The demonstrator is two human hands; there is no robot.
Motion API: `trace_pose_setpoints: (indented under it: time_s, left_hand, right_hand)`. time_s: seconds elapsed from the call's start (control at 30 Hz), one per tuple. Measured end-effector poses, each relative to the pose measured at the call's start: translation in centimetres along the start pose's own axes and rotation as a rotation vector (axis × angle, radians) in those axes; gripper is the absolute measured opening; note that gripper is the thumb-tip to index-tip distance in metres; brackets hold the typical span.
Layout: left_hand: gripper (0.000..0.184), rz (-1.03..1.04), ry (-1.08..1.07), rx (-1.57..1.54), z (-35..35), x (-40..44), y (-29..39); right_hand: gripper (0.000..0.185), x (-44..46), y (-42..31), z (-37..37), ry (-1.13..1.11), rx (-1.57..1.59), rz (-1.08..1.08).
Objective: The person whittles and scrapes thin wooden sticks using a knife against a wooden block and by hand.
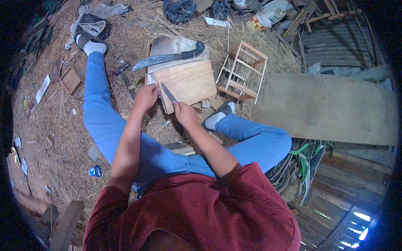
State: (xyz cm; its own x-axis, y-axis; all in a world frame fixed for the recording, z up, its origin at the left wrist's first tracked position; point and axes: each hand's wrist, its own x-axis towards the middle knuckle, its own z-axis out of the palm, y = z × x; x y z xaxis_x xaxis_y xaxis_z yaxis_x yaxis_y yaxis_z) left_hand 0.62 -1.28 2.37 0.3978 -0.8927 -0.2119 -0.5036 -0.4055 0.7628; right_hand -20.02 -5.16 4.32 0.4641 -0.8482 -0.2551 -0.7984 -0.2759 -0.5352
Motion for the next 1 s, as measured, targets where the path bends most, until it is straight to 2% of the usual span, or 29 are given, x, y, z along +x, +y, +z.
trace_pose_setpoints:
  time_s: [0.03, 0.1, 0.13, 0.2, 0.27, 0.33, 0.43, 0.53, 0.6, 0.73, 0.8, 0.9, 1.0]
  left_hand:
    - [0.025, -0.006, 0.011, -0.011, 0.1, 0.0, -0.1]
    - [0.027, 0.043, 0.037, -0.006, 0.4, 0.1, -0.5]
    - [0.029, 0.095, 0.058, 0.000, 0.4, 0.1, -0.5]
    - [0.029, 0.077, 0.052, -0.018, 0.3, 0.0, -0.4]
    - [0.029, 0.052, 0.053, -0.045, 0.4, 0.0, -0.3]
    - [0.028, 0.055, 0.063, -0.076, 0.3, -0.1, -0.2]
    - [0.023, -0.010, -0.008, -0.091, -1.0, -0.2, 0.3]
    - [0.020, 0.027, -0.039, -0.001, -3.3, -1.2, -1.2]
    - [0.017, 0.045, -0.057, -0.059, -4.1, -1.7, -2.7]
    - [0.017, 0.048, -0.012, -0.106, -4.4, -2.4, -3.6]
    - [0.017, 0.060, 0.111, -0.133, -3.6, -2.0, -3.2]
    - [0.017, 0.000, 0.159, -0.142, -3.2, -1.6, -0.4]
    - [0.017, 0.033, 0.137, -0.192, -1.4, -1.1, -0.3]
  right_hand:
    - [0.050, 0.4, 0.5, 0.1, -0.001, -0.002, -0.002]
    - [0.047, 1.7, 1.3, 0.6, 0.131, 0.137, 0.194]
    - [0.047, 1.3, 0.9, 0.9, 0.128, 0.140, 0.193]
    - [0.050, 0.0, 0.2, 1.5, 0.034, -0.025, -0.011]
    - [0.052, 0.4, 0.4, 0.9, 0.044, -0.009, -0.016]
    - [0.049, 1.7, 1.2, 0.0, 0.112, 0.017, 0.111]
    - [0.050, 1.9, 1.2, -0.3, 0.104, 0.017, 0.140]
    - [0.052, 1.9, 1.7, -0.6, 0.100, 0.023, 0.171]
    - [0.053, 2.1, 2.2, -0.6, 0.114, 0.054, 0.184]
    - [0.055, 2.9, 2.6, -0.8, 0.125, 0.083, 0.197]
    - [0.055, 3.2, 3.1, -1.2, 0.144, 0.079, 0.204]
    - [0.057, 3.6, 4.0, -1.9, 0.133, 0.058, 0.244]
    - [0.058, 3.9, 5.4, -2.2, 0.162, 0.037, 0.279]
